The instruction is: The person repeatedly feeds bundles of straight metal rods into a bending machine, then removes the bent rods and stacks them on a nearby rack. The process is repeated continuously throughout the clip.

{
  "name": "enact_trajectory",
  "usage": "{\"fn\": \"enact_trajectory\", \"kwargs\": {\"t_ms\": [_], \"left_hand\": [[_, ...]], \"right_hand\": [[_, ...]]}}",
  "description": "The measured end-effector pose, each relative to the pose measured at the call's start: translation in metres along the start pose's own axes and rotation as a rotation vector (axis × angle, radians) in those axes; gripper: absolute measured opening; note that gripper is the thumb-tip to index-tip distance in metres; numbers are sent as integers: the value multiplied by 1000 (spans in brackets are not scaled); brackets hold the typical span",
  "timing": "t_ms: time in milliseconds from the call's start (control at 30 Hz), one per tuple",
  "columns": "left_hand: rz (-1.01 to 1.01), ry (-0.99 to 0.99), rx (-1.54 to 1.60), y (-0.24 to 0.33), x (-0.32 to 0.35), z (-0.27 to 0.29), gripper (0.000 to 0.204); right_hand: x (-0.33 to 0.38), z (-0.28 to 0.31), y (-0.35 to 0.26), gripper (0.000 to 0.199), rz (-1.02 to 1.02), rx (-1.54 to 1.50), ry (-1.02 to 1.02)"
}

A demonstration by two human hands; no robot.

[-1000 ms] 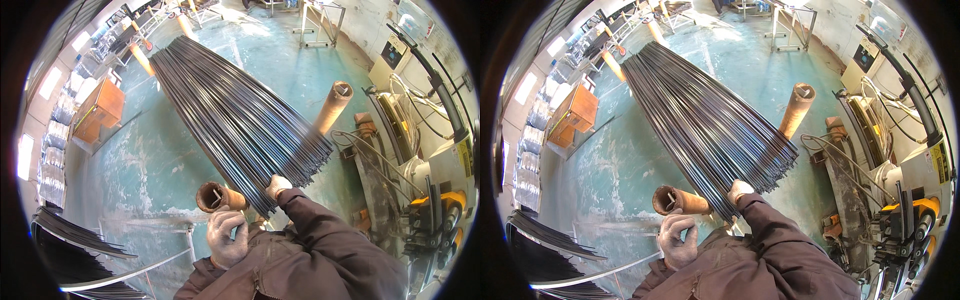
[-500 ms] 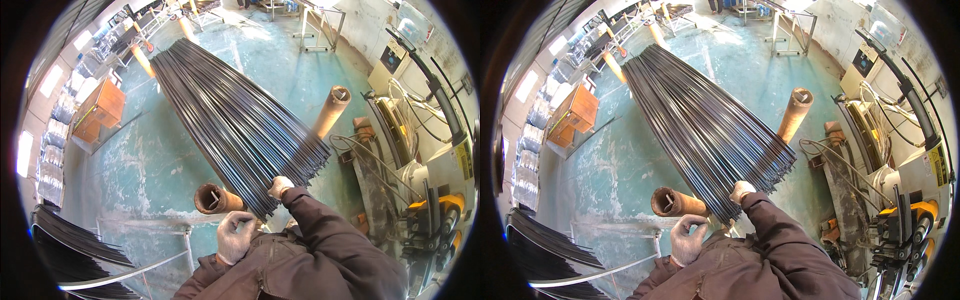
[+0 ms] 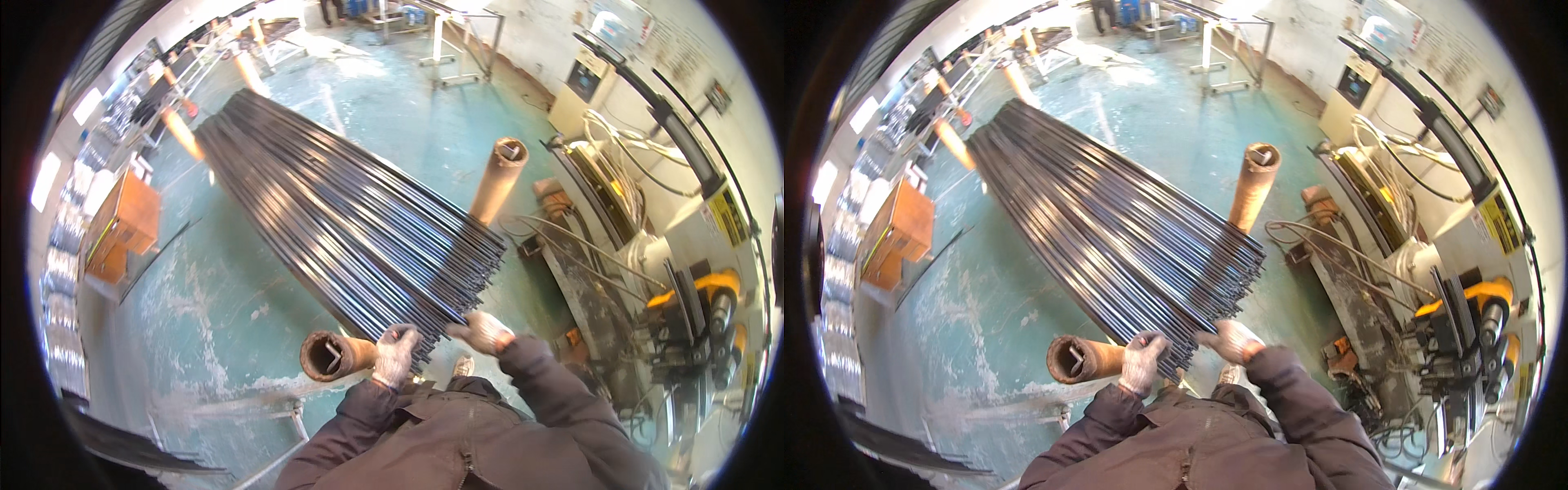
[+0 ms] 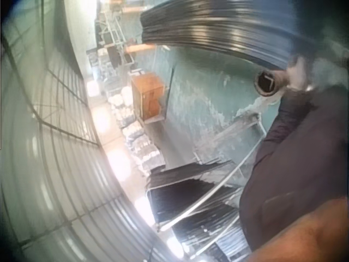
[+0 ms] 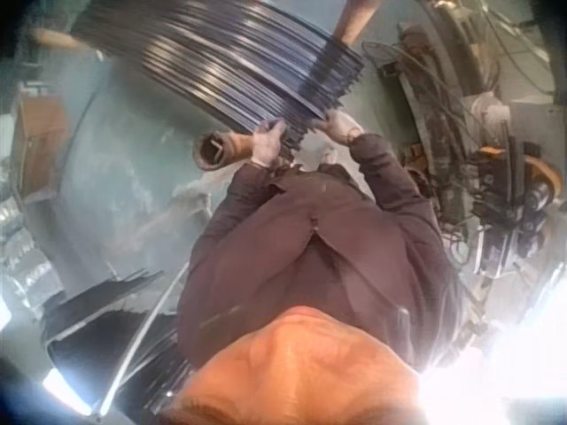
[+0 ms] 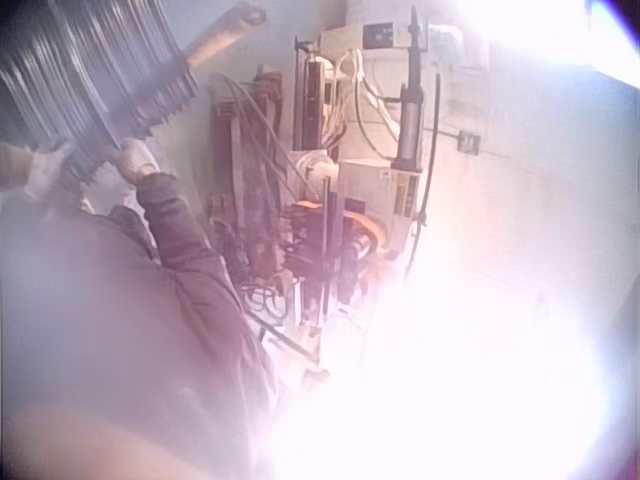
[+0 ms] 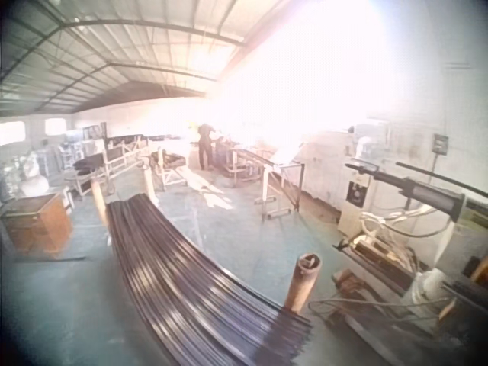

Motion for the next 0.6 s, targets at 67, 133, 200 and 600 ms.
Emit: {"fn": "enact_trajectory", "kwargs": {"t_ms": [67,133,200,600], "left_hand": [[97,-39,192,-12,-39,5,21],[177,75,463,-20,-69,1,25],[159,7,602,-15,-91,-5,31],[-35,-120,81,25,-27,-165,11]], "right_hand": [[80,1,40,64,-86,63,32],[178,-6,86,68,-293,180,69],[277,-18,127,53,-534,275,14],[404,-84,259,9,-642,322,764]]}}
Point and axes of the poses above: each hand's wrist, its own x-axis away from the middle knuckle, its own z-axis out of the back of the hand, y = z × x, the point moved 2 cm from there along -x, towards the middle knuckle, and after that the axes turned 4 degrees about -y, right-handed, at the moved point
